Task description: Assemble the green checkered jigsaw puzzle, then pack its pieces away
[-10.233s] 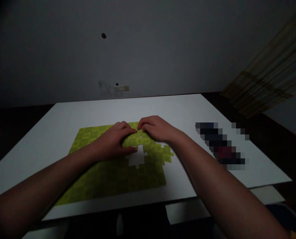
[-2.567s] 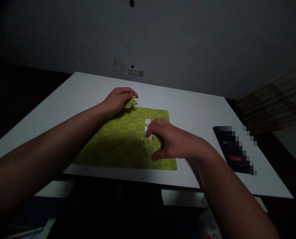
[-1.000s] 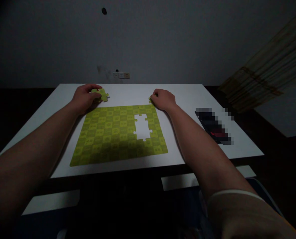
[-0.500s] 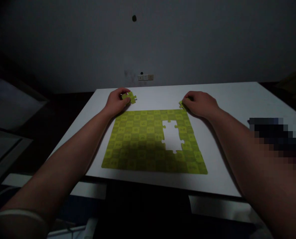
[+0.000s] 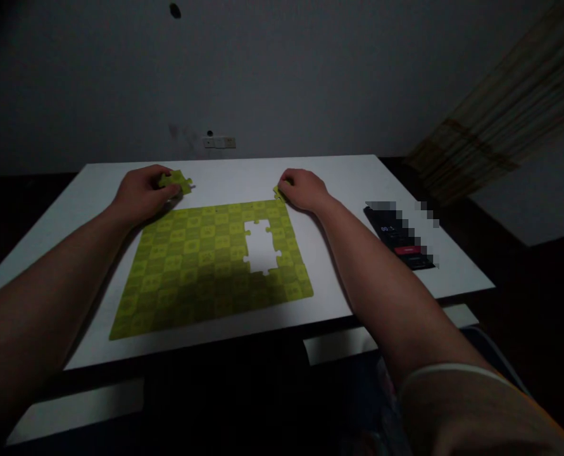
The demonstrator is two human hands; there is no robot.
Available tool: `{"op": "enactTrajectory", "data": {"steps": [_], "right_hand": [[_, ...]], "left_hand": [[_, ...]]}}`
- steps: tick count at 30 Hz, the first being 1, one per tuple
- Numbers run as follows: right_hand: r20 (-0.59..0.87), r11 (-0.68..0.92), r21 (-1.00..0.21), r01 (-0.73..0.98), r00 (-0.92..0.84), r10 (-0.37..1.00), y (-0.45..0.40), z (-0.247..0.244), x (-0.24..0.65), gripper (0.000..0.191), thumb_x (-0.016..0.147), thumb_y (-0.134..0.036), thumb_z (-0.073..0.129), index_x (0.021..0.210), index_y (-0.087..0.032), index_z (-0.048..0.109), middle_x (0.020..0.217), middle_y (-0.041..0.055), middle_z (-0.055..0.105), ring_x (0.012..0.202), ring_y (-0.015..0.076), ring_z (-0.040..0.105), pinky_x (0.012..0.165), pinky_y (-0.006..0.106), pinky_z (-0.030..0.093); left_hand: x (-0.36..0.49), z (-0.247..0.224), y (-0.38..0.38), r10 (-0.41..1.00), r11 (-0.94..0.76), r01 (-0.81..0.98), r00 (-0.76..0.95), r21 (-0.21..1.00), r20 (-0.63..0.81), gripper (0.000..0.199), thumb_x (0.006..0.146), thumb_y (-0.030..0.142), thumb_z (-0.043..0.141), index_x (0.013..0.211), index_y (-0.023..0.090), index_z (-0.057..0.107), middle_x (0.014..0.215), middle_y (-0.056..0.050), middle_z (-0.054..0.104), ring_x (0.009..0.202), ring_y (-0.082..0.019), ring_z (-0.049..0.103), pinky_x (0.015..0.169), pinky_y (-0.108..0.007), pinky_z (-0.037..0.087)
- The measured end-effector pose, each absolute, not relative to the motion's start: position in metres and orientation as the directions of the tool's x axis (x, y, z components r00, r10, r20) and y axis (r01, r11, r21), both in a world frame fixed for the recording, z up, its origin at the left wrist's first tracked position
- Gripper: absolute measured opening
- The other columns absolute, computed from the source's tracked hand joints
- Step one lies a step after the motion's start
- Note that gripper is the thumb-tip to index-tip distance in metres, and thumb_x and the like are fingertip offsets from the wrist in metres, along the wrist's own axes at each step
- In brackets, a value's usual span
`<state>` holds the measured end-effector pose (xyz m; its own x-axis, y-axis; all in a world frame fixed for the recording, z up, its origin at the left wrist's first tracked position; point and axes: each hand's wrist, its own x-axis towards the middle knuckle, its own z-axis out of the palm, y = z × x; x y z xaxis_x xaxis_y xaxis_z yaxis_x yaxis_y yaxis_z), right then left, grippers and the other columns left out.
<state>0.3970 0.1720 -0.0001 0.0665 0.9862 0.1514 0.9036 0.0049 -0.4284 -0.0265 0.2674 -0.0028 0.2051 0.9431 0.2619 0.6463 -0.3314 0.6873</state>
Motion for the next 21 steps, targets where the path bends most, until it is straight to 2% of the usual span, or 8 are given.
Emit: {"op": "enactTrajectory", "data": {"steps": [5, 9, 17, 21], "right_hand": [[0.146, 0.013, -0.423, 0.906, 0.054, 0.988, 0.1692, 0.0030, 0.3944, 0.030, 0.114, -0.038, 0.064, 0.122, -0.026, 0.090, 0.138, 0.0169, 0.092, 0.125, 0.0397, 0.082, 0.108, 0.053, 0.061], [0.137, 0.007, -0.423, 0.906, 0.056, 0.989, 0.1670, 0.0061, 0.3922, 0.030, 0.113, -0.038, 0.064, 0.123, -0.027, 0.090, 0.138, 0.0153, 0.092, 0.126, 0.0383, 0.082, 0.106, 0.050, 0.062], [0.118, 0.000, -0.404, 0.915, 0.052, 0.992, 0.1679, 0.0077, 0.3926, 0.033, 0.114, -0.041, 0.064, 0.128, -0.026, 0.090, 0.142, 0.0161, 0.092, 0.129, 0.0397, 0.081, 0.107, 0.050, 0.062], [0.118, 0.006, -0.390, 0.921, 0.043, 0.992, 0.1681, 0.0082, 0.3928, 0.034, 0.115, -0.041, 0.063, 0.128, -0.026, 0.090, 0.140, 0.0160, 0.092, 0.128, 0.0394, 0.081, 0.106, 0.049, 0.061]], "left_hand": [[-0.0234, 0.0028, 0.2621, 0.947, -0.322, 0.658, 0.211, 0.681, 0.244, 0.030, 0.082, 0.040, 0.090, 0.108, 0.031, 0.079, 0.099, -0.005, 0.081, 0.104, -0.034, 0.077, 0.108, -0.052, 0.067], [-0.0200, 0.0066, 0.2593, 0.950, -0.312, 0.634, 0.197, 0.707, 0.242, 0.027, 0.080, 0.034, 0.092, 0.103, 0.031, 0.079, 0.092, -0.006, 0.077, 0.100, -0.035, 0.076, 0.104, -0.052, 0.068], [-0.0205, 0.0043, 0.2600, 0.954, -0.300, 0.663, 0.188, 0.686, 0.235, 0.027, 0.082, 0.036, 0.093, 0.106, 0.031, 0.082, 0.095, -0.008, 0.081, 0.104, -0.040, 0.080, 0.103, -0.056, 0.068], [-0.0219, 0.0028, 0.2622, 0.950, -0.310, 0.669, 0.196, 0.676, 0.241, 0.031, 0.081, 0.040, 0.093, 0.109, 0.030, 0.081, 0.097, -0.009, 0.082, 0.102, -0.037, 0.079, 0.102, -0.053, 0.069]]}}
